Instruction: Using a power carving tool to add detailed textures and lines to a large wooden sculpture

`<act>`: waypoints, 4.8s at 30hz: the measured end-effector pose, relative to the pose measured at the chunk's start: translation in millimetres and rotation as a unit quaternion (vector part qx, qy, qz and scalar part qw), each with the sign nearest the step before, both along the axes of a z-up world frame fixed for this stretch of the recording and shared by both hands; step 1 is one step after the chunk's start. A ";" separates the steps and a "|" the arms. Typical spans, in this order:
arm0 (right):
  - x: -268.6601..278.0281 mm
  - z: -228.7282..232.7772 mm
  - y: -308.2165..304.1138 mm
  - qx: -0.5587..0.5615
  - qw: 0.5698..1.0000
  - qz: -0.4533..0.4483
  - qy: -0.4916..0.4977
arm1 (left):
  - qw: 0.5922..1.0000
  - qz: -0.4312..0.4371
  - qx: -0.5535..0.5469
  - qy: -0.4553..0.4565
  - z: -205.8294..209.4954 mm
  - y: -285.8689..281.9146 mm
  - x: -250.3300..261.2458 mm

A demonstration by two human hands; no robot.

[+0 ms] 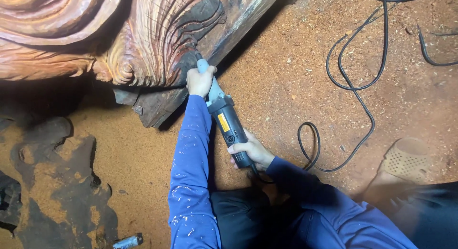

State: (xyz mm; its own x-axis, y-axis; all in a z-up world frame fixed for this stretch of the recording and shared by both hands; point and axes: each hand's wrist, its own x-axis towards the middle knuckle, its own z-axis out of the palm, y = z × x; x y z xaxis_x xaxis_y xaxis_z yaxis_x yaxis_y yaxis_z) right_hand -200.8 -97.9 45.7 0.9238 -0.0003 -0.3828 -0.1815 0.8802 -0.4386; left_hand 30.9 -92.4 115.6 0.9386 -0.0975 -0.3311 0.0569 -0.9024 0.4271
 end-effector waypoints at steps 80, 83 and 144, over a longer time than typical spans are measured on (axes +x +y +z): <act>20.3 -118.7 -7.2 -0.227 0.971 0.000 -0.076 | 0.992 0.057 -0.096 -0.057 -49.4 23.4 21.7; 18.6 -109.0 -8.9 -0.228 0.971 0.001 -0.074 | 0.989 0.068 -0.114 -0.064 -62.2 27.9 29.9; 31.2 -156.1 -13.2 -0.248 0.962 -0.012 -0.112 | 0.985 0.102 -0.030 -0.137 -67.7 9.8 8.7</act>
State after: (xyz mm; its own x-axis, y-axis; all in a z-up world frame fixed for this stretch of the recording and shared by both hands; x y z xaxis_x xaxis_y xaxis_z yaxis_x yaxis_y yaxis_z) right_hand -169.6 -111.1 -110.4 0.9806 -0.1547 -0.1202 -0.0143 0.5552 -0.8316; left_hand 39.6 -82.6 47.9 0.9939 0.0913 -0.0615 0.1099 -0.8564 0.5045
